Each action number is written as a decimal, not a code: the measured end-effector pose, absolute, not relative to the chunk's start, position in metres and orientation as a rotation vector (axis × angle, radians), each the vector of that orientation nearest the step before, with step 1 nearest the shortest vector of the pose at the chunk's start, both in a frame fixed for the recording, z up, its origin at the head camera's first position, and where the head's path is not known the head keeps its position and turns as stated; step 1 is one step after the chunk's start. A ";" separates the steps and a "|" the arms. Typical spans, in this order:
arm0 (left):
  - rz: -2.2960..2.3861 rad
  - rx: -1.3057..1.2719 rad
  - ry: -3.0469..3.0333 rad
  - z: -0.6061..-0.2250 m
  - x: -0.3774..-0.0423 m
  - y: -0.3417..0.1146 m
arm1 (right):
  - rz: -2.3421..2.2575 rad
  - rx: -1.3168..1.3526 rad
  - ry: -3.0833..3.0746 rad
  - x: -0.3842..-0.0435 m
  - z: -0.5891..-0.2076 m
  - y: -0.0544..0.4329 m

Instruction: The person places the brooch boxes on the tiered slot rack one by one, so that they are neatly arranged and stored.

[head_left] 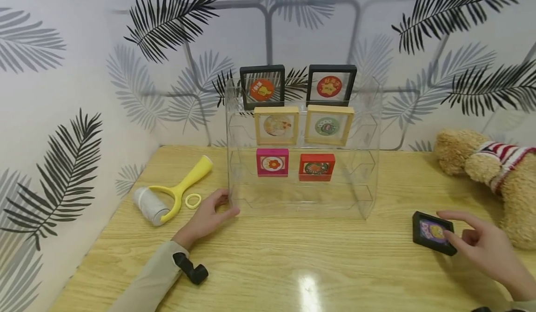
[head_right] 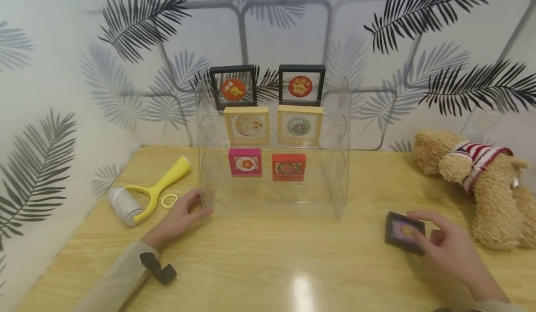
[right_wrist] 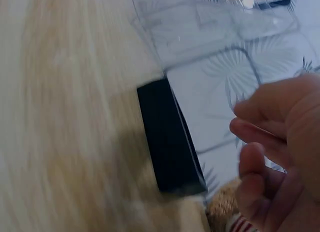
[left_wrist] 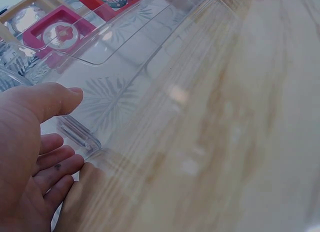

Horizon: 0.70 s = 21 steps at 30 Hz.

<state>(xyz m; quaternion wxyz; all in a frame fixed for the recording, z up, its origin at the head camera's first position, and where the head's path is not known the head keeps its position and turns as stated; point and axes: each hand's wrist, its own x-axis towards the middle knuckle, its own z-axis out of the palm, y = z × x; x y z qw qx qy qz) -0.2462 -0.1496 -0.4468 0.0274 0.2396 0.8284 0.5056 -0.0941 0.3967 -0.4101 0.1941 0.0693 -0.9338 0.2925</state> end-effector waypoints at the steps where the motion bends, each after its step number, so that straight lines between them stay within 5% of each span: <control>1: 1.561 0.738 2.557 -0.447 -0.246 -0.149 | 0.821 0.192 -2.630 -0.092 -0.412 0.401; 21: 1.570 0.741 2.544 -0.444 -0.244 -0.149 | 1.134 0.148 -2.825 -0.097 -0.432 0.412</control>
